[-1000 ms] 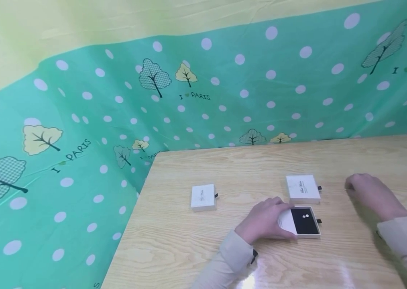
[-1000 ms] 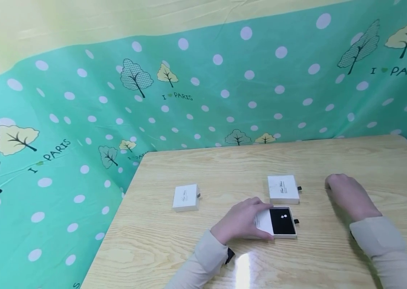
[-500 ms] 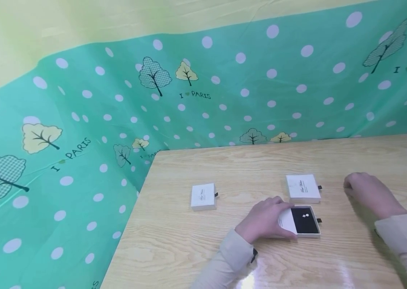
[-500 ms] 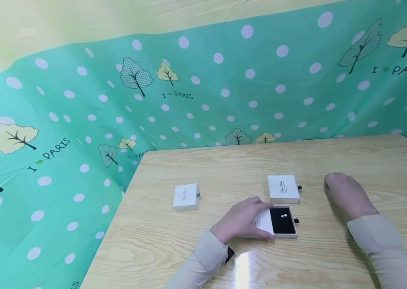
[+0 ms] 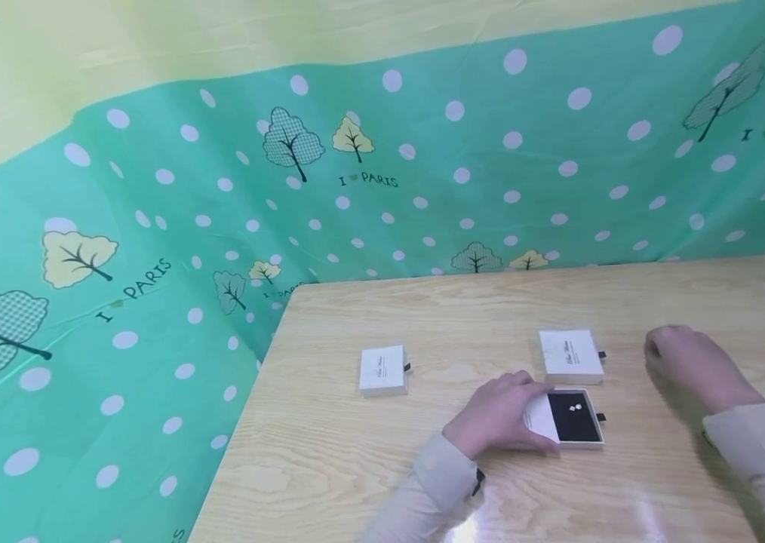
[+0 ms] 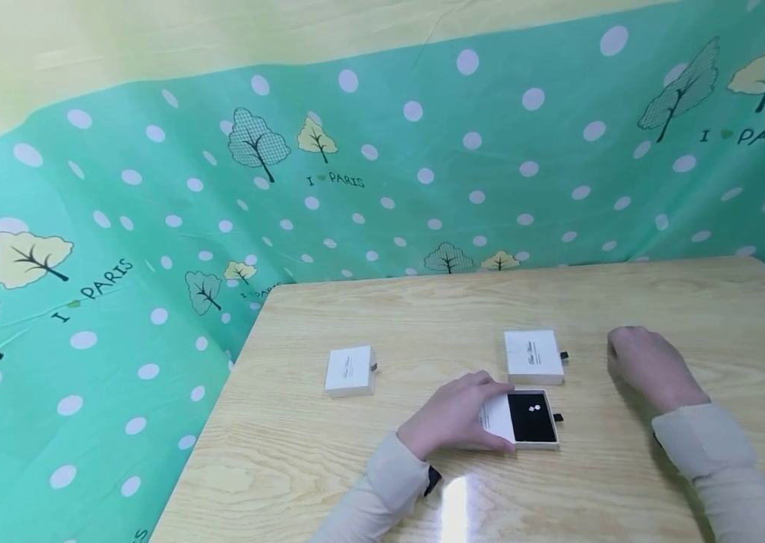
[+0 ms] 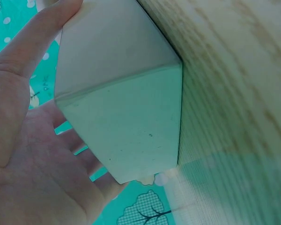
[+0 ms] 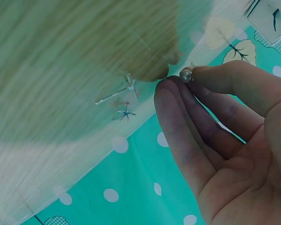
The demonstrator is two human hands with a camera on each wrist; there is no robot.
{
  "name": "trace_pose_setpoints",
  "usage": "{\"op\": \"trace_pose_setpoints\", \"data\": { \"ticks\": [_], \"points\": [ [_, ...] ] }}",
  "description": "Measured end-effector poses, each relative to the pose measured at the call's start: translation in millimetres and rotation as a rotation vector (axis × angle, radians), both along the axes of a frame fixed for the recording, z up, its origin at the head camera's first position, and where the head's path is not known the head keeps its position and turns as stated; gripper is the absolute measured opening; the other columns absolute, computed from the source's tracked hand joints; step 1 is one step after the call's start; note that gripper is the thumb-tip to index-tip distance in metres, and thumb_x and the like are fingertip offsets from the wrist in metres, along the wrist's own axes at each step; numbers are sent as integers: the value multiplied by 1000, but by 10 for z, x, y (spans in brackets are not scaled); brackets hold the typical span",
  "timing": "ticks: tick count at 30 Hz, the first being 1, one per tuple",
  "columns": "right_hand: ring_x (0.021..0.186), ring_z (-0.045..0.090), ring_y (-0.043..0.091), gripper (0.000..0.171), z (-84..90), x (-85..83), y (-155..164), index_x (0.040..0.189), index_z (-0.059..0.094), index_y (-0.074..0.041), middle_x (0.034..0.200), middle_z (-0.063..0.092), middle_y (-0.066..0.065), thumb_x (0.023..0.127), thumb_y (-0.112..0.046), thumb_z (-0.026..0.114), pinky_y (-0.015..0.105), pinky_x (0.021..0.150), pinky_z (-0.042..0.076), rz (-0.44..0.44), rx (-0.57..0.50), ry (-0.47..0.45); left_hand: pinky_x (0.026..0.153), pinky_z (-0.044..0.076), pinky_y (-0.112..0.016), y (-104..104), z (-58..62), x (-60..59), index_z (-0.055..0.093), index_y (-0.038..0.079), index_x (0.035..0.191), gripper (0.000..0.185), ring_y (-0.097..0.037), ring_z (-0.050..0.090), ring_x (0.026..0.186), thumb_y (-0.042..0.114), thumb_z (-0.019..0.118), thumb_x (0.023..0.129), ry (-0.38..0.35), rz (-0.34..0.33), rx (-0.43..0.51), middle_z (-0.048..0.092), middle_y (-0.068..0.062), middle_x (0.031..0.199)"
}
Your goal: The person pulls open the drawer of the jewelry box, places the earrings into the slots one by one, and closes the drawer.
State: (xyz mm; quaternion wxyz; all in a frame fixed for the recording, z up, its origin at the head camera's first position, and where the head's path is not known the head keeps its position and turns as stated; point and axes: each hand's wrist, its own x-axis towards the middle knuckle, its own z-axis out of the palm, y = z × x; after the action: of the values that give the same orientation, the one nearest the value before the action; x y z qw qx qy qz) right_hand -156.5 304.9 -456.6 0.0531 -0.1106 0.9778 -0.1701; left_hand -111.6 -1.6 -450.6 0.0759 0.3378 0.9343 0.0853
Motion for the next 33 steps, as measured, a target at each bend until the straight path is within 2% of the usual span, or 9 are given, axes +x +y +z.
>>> {"op": "trace_pose_setpoints", "data": {
  "ticks": [3, 8, 12, 15, 18, 23, 28, 33],
  "points": [
    [63, 43, 19, 22, 9, 1, 0, 68, 55, -8, 66, 47, 2, 89, 1, 54, 31, 56, 37, 0, -18, -3, 81, 40, -12, -2, -3, -7, 53, 33, 142, 86, 1, 50, 98, 69, 78, 68, -6, 0, 2, 56, 14, 120],
    [64, 48, 19, 12, 22, 10, -20, 75, 63, -1, 69, 56, 4, 87, 1, 58, 34, 57, 44, 1, -21, 54, 73, 36, -10, 8, -14, -15, 55, 33, 141, 86, 1, 49, 93, 68, 79, 67, 8, -2, 7, 56, 14, 115],
    [66, 50, 20, 8, 68, 40, -61, 81, 67, 3, 72, 60, 6, 84, 0, 60, 36, 58, 46, -2, -37, 86, 74, 37, -10, 15, -26, -21, 55, 33, 140, 86, 2, 49, 93, 68, 80, 66, 7, -5, 12, 57, 15, 115],
    [69, 54, 21, 13, 111, 74, -104, 89, 68, 7, 77, 63, 9, 84, -2, 61, 43, 63, 51, 0, -67, 105, 77, 38, -11, 13, -28, -20, 54, 33, 141, 86, 2, 49, 94, 68, 80, 66, -4, 0, 13, 56, 15, 116],
    [76, 62, 29, 21, 156, 114, -161, 98, 68, 11, 84, 67, 16, 85, -4, 64, 52, 72, 54, 6, -100, 130, 76, 38, -12, 14, -24, -20, 54, 33, 141, 87, 1, 49, 93, 68, 80, 66, -15, 4, 17, 56, 14, 116],
    [86, 65, 41, 21, 239, 181, -280, 100, 69, 11, 90, 69, 21, 84, -4, 68, 58, 79, 53, 36, -119, 189, 76, 38, -11, 11, -16, -18, 54, 32, 142, 87, 1, 49, 93, 67, 80, 66, -23, 6, 17, 56, 14, 116],
    [83, 66, 36, 18, 303, 238, -400, 97, 71, 8, 88, 69, 18, 82, -2, 71, 53, 77, 55, 78, -125, 230, 76, 39, -12, 13, -1, -15, 53, 32, 143, 88, 1, 49, 92, 67, 80, 67, -23, 6, 16, 57, 13, 116],
    [75, 64, 20, 16, 342, 296, -502, 96, 73, 4, 85, 70, 10, 81, -1, 74, 39, 68, 57, 138, -160, 272, 73, 37, -11, 12, 14, -4, 53, 32, 143, 88, 1, 48, 90, 66, 80, 67, -30, 8, 16, 57, 13, 115]
  ]
}}
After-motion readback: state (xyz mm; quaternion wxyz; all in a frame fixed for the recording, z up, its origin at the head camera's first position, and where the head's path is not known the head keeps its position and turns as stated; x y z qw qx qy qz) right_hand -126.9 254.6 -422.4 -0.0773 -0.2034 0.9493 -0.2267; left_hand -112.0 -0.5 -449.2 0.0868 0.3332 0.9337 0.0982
